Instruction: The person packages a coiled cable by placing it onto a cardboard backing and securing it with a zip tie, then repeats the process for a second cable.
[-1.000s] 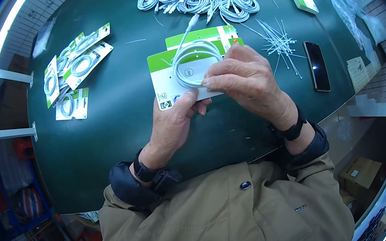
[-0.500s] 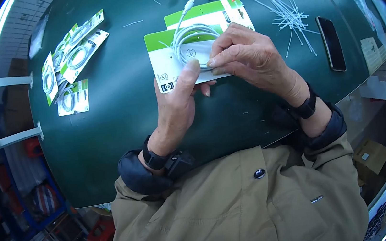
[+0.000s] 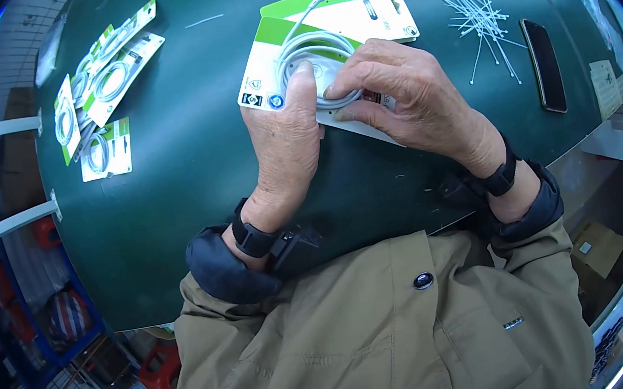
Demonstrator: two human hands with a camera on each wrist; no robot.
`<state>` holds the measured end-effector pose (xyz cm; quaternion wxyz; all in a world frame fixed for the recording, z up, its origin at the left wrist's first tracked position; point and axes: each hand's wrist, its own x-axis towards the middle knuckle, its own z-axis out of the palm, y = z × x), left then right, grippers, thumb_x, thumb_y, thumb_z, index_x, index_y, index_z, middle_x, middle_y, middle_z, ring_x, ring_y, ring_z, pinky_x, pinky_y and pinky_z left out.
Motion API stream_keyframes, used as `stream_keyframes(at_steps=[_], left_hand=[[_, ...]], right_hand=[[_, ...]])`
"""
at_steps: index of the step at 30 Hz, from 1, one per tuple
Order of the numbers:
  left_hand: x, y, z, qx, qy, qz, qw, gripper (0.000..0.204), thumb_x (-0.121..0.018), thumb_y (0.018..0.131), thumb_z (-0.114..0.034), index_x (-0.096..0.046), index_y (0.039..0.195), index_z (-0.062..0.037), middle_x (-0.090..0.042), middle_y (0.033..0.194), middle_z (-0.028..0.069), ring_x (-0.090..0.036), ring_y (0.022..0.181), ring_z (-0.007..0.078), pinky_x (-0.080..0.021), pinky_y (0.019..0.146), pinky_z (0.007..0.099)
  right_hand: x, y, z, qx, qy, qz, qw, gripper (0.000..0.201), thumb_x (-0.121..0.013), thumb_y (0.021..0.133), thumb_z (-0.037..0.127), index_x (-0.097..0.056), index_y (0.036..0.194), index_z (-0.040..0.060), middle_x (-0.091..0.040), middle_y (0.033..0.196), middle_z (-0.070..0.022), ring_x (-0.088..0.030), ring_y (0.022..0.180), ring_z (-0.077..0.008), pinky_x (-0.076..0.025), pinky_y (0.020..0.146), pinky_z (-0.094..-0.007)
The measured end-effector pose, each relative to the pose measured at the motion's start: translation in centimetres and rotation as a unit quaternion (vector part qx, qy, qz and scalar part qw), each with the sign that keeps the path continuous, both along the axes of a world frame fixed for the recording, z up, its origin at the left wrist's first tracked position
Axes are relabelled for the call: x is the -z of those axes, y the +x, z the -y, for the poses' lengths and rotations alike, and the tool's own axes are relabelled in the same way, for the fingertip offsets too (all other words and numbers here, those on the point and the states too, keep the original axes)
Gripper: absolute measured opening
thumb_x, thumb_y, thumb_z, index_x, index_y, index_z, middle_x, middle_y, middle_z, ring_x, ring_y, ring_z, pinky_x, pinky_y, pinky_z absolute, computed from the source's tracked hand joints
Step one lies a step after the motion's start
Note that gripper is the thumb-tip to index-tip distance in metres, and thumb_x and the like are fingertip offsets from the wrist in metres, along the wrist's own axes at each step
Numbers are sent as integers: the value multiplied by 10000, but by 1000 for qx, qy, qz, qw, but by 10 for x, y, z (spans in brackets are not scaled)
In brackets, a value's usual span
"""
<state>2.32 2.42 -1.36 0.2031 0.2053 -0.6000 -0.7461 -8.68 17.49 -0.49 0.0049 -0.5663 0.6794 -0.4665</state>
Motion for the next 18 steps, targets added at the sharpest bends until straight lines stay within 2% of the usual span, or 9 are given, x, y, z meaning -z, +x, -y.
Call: stream_keyframes(at_steps=[2, 6, 8, 18], left_hand=[[2, -1, 1, 11, 12, -3, 1000, 254, -633, 1031, -175, -640, 1212, 4, -671, 910, 25, -564, 596, 39, -383, 436, 196], [5, -1, 1, 28, 20, 4, 999, 269, -635, 1031, -191, -639, 1208, 12, -663, 881, 27, -541, 562, 36, -378, 423, 196], [6, -1, 3, 34, 18, 16, 999, 257, -624, 1025, -183, -643, 1171, 27, -680, 865, 50, -578, 553, 59, -413, 411, 220], [8, -2, 5, 49, -13, 42, 998, 290, -617, 1034, -226, -655, 1140, 42, -699, 849, 67, -613, 549, 75, -436, 398, 236]], right_hand=[[-1, -1, 0, -9, 4, 10, 1000, 246, -858, 801, 79, -747, 1022, 78, -716, 948, -65, -698, 851, -263, -585, 758, -361], [0, 1, -3, -21, 63, 128, 990, 225, -849, 838, 52, -740, 1036, 50, -703, 952, -76, -705, 797, -198, -589, 709, -309], [2, 2, -3, -26, 69, 162, 984, 211, -841, 857, 42, -737, 1041, 38, -695, 951, -73, -703, 775, -161, -586, 689, -283], [-2, 2, -5, -36, 107, 200, 973, 216, -857, 855, 56, -753, 1042, 27, -708, 901, -34, -652, 741, -80, -551, 654, -238]])
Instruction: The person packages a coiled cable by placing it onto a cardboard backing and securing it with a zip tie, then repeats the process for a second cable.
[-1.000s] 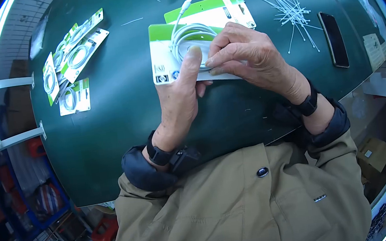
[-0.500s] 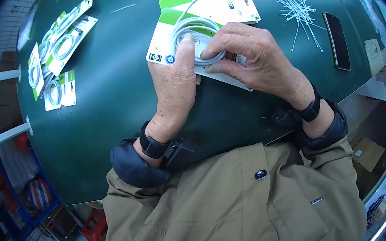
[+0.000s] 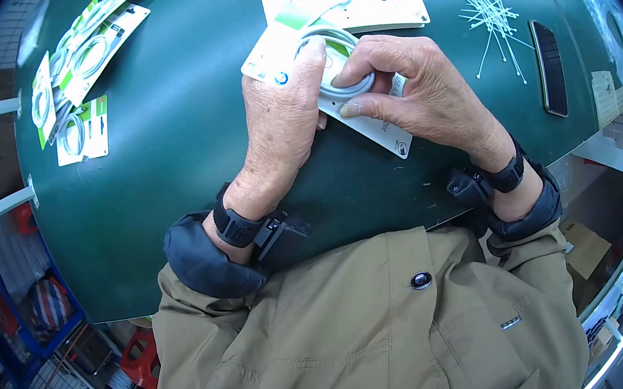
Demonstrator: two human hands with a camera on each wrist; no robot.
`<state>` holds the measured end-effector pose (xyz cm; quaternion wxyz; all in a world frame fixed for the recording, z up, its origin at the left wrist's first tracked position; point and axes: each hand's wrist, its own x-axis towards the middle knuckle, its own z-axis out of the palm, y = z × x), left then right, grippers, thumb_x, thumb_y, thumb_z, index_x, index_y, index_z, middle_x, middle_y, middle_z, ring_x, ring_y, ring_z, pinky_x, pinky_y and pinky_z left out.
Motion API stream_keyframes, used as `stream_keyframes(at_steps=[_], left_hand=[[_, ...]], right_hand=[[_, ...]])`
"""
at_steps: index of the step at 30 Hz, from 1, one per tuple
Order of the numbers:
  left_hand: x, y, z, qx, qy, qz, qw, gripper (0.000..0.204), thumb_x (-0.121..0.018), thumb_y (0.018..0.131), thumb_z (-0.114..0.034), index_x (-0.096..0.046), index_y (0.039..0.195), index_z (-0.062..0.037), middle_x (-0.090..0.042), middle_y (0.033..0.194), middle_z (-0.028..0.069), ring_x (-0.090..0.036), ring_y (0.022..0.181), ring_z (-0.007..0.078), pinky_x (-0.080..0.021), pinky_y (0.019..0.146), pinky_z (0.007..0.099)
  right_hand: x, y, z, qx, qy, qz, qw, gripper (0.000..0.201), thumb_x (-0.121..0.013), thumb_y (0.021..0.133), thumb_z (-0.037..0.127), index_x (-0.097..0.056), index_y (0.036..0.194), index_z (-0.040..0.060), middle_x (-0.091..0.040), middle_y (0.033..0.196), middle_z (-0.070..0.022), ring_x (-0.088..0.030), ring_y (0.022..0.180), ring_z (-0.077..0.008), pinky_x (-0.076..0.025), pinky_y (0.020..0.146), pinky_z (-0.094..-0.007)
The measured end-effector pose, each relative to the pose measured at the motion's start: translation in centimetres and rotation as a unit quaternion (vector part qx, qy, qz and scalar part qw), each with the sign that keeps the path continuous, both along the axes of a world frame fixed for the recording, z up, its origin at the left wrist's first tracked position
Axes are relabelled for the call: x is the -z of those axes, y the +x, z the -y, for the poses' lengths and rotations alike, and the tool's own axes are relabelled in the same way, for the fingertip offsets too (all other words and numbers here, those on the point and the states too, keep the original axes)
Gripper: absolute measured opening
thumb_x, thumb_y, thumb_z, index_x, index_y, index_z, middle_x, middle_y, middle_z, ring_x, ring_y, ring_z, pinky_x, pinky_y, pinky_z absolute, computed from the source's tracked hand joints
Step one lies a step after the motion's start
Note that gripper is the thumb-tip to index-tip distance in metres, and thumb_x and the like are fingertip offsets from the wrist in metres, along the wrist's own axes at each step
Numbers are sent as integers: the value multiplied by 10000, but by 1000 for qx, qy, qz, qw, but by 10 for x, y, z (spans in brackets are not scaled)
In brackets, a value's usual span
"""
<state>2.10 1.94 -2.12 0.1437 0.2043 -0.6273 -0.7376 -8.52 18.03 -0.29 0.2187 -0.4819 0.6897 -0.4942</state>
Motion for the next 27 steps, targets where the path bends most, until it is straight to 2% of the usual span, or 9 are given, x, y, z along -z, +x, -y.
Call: stream_keyframes(at_steps=[6, 15, 21, 27], left_hand=[[5, 4, 2, 13, 24, 12, 1000, 329, -613, 1050, -269, -652, 1139, 45, -697, 845, 73, -614, 545, 74, -431, 400, 229], [2, 1, 3, 40, 98, 20, 994, 247, -638, 986, -164, -646, 1137, 32, -678, 845, 54, -565, 513, 64, -430, 402, 216], [1, 1, 7, 70, 100, 19, 992, 230, -637, 950, -128, -655, 1116, 28, -669, 835, 51, -565, 512, 59, -435, 406, 220], [2, 2, 7, 77, 51, 30, 995, 233, -639, 944, -150, -688, 1085, 29, -672, 868, 59, -591, 531, 68, -459, 427, 227]], right_hand=[[3, 1, 0, 4, 16, 13, 1000, 218, -865, 847, 71, -770, 1040, 34, -714, 858, -27, -630, 704, -65, -537, 637, -233], [3, -5, -3, -17, 51, 41, 998, 203, -845, 854, 75, -774, 1043, 49, -696, 841, 2, -597, 705, -46, -511, 637, -230], [1, -9, -2, -33, 57, 54, 996, 198, -844, 853, 94, -776, 1035, 52, -707, 844, 8, -588, 700, -43, -504, 633, -223], [-2, -12, -3, -42, 88, 44, 994, 203, -861, 840, 131, -776, 1010, 59, -710, 830, 7, -608, 717, -49, -511, 647, -223]])
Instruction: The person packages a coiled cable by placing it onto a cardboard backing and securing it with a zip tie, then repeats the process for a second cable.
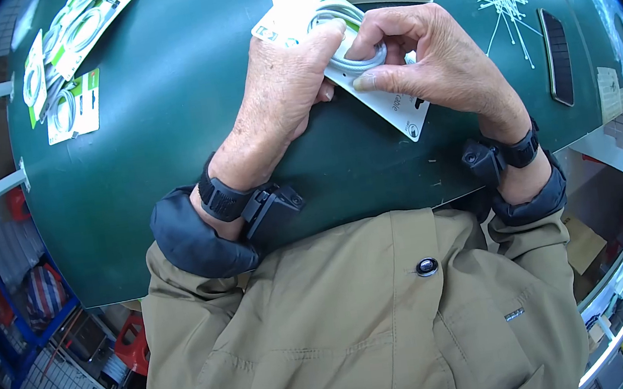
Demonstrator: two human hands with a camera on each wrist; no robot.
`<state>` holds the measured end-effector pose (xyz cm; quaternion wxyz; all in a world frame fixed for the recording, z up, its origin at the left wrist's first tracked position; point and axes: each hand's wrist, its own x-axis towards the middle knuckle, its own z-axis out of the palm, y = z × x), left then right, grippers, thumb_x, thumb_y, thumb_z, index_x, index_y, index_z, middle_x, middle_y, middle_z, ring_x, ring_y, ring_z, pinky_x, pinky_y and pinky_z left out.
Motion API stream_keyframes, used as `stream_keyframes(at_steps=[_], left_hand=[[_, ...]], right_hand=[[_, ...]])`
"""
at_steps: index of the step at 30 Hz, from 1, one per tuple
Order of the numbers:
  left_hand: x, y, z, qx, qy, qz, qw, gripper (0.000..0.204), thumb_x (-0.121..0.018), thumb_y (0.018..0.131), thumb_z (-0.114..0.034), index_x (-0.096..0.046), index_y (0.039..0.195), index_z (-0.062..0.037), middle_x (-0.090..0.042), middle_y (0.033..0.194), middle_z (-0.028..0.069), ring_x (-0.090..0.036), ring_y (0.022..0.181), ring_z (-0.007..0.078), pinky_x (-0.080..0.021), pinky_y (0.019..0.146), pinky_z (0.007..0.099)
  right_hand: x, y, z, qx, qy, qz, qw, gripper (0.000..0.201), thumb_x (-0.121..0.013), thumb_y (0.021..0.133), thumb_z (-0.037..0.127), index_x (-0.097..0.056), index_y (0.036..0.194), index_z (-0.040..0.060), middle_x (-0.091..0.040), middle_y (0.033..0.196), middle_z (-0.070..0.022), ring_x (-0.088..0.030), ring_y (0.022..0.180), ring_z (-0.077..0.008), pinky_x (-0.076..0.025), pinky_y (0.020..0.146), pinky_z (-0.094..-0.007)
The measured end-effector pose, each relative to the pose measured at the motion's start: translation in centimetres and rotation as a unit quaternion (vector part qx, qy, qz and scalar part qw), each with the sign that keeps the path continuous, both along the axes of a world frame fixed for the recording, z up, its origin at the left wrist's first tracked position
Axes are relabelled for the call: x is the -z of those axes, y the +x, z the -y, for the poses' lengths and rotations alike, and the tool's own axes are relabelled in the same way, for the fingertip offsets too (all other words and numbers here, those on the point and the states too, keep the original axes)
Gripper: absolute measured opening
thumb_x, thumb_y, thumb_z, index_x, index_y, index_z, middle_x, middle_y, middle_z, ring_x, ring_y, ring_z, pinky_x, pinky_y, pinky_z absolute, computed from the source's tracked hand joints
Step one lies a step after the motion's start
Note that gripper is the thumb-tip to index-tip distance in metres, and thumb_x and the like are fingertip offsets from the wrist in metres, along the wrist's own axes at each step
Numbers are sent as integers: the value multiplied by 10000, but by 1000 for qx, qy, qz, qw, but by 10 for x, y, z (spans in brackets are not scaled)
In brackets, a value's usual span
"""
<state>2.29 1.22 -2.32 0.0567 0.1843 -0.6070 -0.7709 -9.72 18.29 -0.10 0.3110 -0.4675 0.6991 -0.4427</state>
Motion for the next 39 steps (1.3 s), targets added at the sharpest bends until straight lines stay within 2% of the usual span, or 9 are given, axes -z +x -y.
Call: stream_keyframes(at_steps=[6, 9, 14, 16, 18, 23, 30, 33, 39], left_hand=[[0, 0, -1, 18, -55, -6, 998, 236, -635, 929, -141, -699, 1090, 19, -680, 912, 66, -608, 552, 80, -470, 438, 232], [-1, 2, -3, 28, -45, 14, 998, 279, -681, 957, -158, -675, 1184, 3, -684, 877, 17, -522, 540, 23, -358, 423, 197], [-11, 7, -3, 8, -44, 24, 999, 313, -644, 950, -136, -644, 1221, 20, -688, 883, 40, -531, 527, 40, -392, 420, 210], [-20, 12, -7, -17, -68, 6, 998, 298, -616, 946, -123, -634, 1207, 20, -693, 874, 65, -576, 535, 68, -440, 426, 226], [-20, 16, -9, -55, -42, -13, 998, 278, -638, 971, -100, -627, 1219, 25, -699, 888, 66, -575, 543, 62, -433, 423, 223], [-26, 16, -10, -109, -31, -49, 992, 243, -655, 986, -88, -641, 1195, 34, -692, 842, 40, -575, 542, 51, -433, 421, 233], [-30, 6, -8, -126, -59, -92, 986, 190, -664, 980, -83, -674, 1129, 35, -676, 788, 18, -566, 525, 46, -443, 428, 229], [-26, 1, -5, -116, -68, -86, 987, 280, -646, 976, -32, -623, 1248, 33, -681, 892, 51, -566, 563, 54, -429, 424, 212], [-30, -8, -3, -126, -84, -107, 983, 260, -669, 985, -60, -634, 1224, 37, -688, 876, 49, -589, 578, 59, -443, 430, 220]], right_hand=[[-1, -1, -2, -15, 6, -1, 1000, 209, -871, 835, 133, -767, 997, 50, -720, 840, -14, -640, 749, -89, -535, 699, -252], [-3, -2, -3, -26, 17, 4, 1000, 220, -874, 835, 136, -762, 1002, 46, -719, 846, -18, -639, 761, -95, -537, 711, -257], [0, 2, -2, -12, -3, 13, 1000, 261, -885, 823, 114, -735, 1018, 28, -700, 876, -7, -608, 761, -76, -523, 685, -256], [3, 8, 0, 7, -72, 16, 997, 259, -881, 816, 72, -723, 1018, 37, -684, 903, -15, -607, 738, -79, -525, 669, -258], [0, 13, 3, 14, -130, -85, 988, 264, -879, 803, 49, -718, 1012, 54, -671, 929, -33, -613, 714, -104, -534, 660, -270], [-1, 17, 8, 27, -231, -190, 954, 264, -889, 775, 67, -746, 998, 67, -725, 1019, -71, -716, 886, -261, -597, 745, -361], [-3, 11, 9, 49, -288, -266, 918, 299, -891, 764, 65, -750, 1025, 92, -736, 1056, -54, -687, 912, -270, -588, 754, -370], [-5, 9, 11, 61, -292, -309, 903, 322, -888, 767, 63, -740, 1051, 102, -735, 1084, -45, -680, 903, -272, -587, 744, -378], [-12, 6, 9, 85, -283, -335, 894, 364, -887, 745, 49, -739, 1067, 129, -711, 1178, -50, -684, 913, -267, -610, 745, -362]])
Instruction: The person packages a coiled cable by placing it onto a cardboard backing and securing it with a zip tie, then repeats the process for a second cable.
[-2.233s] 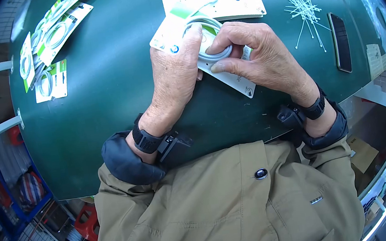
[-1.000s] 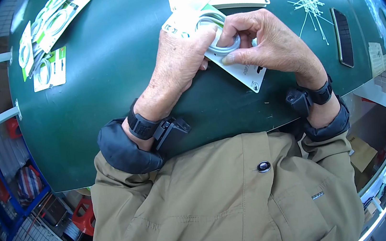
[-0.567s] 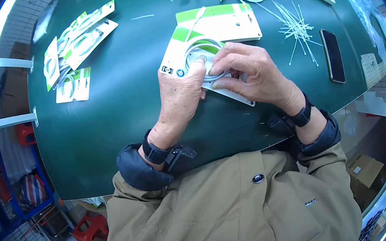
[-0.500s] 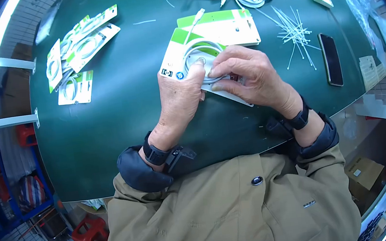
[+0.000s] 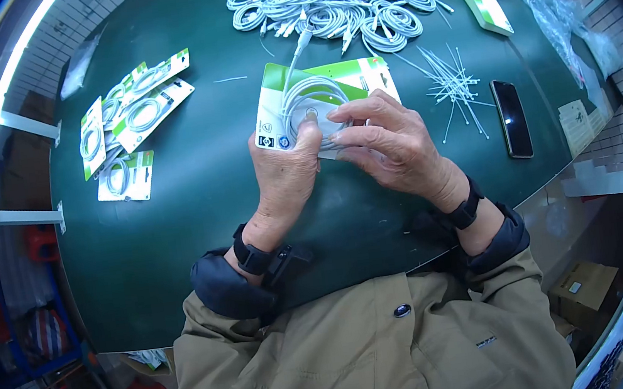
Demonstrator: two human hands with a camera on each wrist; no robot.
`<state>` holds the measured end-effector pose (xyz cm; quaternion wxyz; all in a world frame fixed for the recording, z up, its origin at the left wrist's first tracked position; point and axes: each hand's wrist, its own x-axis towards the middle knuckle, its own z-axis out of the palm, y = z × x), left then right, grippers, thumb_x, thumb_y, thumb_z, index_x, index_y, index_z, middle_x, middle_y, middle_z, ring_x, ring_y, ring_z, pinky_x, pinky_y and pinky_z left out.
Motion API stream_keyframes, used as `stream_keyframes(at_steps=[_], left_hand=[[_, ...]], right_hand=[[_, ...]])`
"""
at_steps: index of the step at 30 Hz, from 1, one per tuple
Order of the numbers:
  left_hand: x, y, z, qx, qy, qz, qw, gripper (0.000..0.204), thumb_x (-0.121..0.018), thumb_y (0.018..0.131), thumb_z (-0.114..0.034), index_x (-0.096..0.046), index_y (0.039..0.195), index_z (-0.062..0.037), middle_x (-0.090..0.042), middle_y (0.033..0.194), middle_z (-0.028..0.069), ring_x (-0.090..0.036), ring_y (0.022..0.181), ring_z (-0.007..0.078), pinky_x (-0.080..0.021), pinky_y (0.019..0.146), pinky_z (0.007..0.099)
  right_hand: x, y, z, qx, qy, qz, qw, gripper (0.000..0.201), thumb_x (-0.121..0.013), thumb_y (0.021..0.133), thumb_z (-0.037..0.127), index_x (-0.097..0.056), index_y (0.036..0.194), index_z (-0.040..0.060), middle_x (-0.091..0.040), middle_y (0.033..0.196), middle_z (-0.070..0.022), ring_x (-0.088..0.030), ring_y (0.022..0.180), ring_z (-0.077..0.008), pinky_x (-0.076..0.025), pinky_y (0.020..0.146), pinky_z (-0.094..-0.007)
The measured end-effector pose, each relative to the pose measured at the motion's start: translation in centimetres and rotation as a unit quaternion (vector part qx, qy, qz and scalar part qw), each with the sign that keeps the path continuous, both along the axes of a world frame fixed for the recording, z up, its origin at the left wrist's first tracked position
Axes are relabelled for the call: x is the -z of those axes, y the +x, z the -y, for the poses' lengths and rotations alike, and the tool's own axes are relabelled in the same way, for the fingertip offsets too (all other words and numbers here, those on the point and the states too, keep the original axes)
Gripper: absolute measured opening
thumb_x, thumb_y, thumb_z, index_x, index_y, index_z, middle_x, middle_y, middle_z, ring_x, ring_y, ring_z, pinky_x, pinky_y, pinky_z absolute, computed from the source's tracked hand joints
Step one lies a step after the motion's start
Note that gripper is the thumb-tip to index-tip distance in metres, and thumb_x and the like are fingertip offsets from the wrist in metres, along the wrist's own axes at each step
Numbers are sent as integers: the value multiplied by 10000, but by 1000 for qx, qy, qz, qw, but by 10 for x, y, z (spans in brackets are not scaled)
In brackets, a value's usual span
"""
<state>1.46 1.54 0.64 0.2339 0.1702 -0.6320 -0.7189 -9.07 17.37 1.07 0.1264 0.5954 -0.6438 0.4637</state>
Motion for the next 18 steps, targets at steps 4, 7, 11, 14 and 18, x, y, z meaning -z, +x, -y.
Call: stream_keyframes(at_steps=[4, 7, 11, 14, 18], left_hand=[[0, -6, 2, -14, -1, -8, 1000, 251, -669, 993, -71, -641, 1220, 31, -691, 872, 48, -593, 576, 63, -444, 430, 220], [6, -8, 2, -30, 6, -10, 999, 247, -660, 999, -72, -642, 1224, 28, -691, 878, 46, -593, 578, 64, -440, 430, 218], [7, -13, -2, -37, 45, -25, 998, 158, -656, 986, -40, -670, 1120, 42, -680, 804, 43, -586, 539, 65, -437, 426, 237], [11, -10, -1, -41, 60, -33, 997, 162, -666, 987, -53, -665, 1113, 50, -682, 797, 45, -583, 531, 63, -446, 425, 236], [8, -8, -5, -32, 60, -31, 997, 190, -686, 982, -79, -667, 1117, 53, -681, 794, 40, -587, 535, 59, -446, 427, 239]], right_hand=[[-3, -1, -3, 24, -7, 6, 1000, 383, -879, 727, 23, -749, 1069, 135, -694, 1193, -64, -684, 942, -238, -620, 724, -336], [-2, -2, -6, 38, -8, 15, 999, 360, -881, 732, 24, -756, 1055, 123, -694, 1179, -77, -684, 934, -227, -616, 715, -333], [-4, -5, -13, 64, 15, -17, 998, 312, -898, 731, 42, -759, 1005, 95, -699, 1140, -86, -694, 899, -237, -607, 706, -341], [9, -5, -9, 66, 13, -9, 998, 385, -901, 705, 38, -749, 1053, 101, -690, 1124, -72, -710, 927, -250, -602, 735, -361], [4, 10, -1, 99, -21, 75, 992, 479, -908, 695, 41, -737, 1136, 116, -686, 1124, -87, -702, 940, -253, -594, 737, -359]])
